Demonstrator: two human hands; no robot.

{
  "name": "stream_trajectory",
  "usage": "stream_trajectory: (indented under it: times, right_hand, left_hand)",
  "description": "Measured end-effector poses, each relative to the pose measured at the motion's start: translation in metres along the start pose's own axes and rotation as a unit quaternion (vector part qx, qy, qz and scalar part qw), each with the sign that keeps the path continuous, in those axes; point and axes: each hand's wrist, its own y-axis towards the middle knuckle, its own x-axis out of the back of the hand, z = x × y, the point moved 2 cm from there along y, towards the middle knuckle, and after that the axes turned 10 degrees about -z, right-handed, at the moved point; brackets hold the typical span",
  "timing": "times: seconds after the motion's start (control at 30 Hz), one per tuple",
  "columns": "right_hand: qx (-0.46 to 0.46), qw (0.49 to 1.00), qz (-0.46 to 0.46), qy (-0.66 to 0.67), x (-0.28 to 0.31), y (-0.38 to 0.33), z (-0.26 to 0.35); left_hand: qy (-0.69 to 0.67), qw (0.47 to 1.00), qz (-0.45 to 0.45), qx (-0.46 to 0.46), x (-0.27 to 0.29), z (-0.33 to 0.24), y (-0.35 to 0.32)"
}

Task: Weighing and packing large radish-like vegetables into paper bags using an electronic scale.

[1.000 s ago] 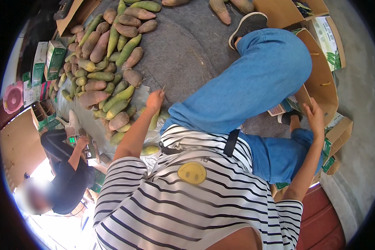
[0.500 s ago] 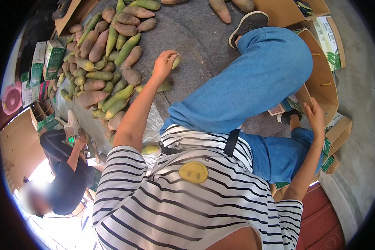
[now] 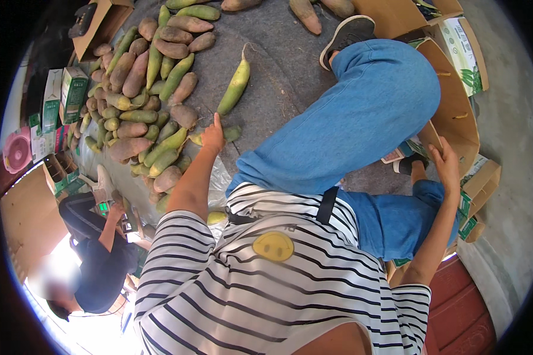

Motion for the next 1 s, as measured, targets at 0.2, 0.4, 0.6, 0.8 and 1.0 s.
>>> stream_trajectory:
  times: [0.2, 0.4, 0.6, 0.8, 1.0]
  right_hand:
    - [0.004, 1.0, -0.004, -0.003, -0.001, 0.001, -0.009]
    - [-0.01, 1.0, 0.017, 0.014, 0.0, 0.0, -0.003]
    - [-0.001, 0.999, -0.003, 0.04, -0.002, 0.001, 0.0]
    - [-0.007, 1.0, 0.005, -0.006, -0.002, 0.001, -0.001]
    - [-0.06, 0.998, -0.01, 0.013, 0.004, -0.017, -0.031]
  left_hand:
    - [0.07, 0.996, 0.012, -0.053, -0.025, 0.004, -0.018]
    - [0.083, 0.99, 0.091, -0.073, -0.006, -0.01, -0.002]
    - [-0.26, 0.954, -0.134, -0.061, 0.045, -0.055, 0.005]
    - [-0.249, 0.901, -0.337, -0.114, 0.058, -0.037, -0.016]
    - [0.104, 0.975, -0.195, 0.023, 0.029, 0.119, -0.046]
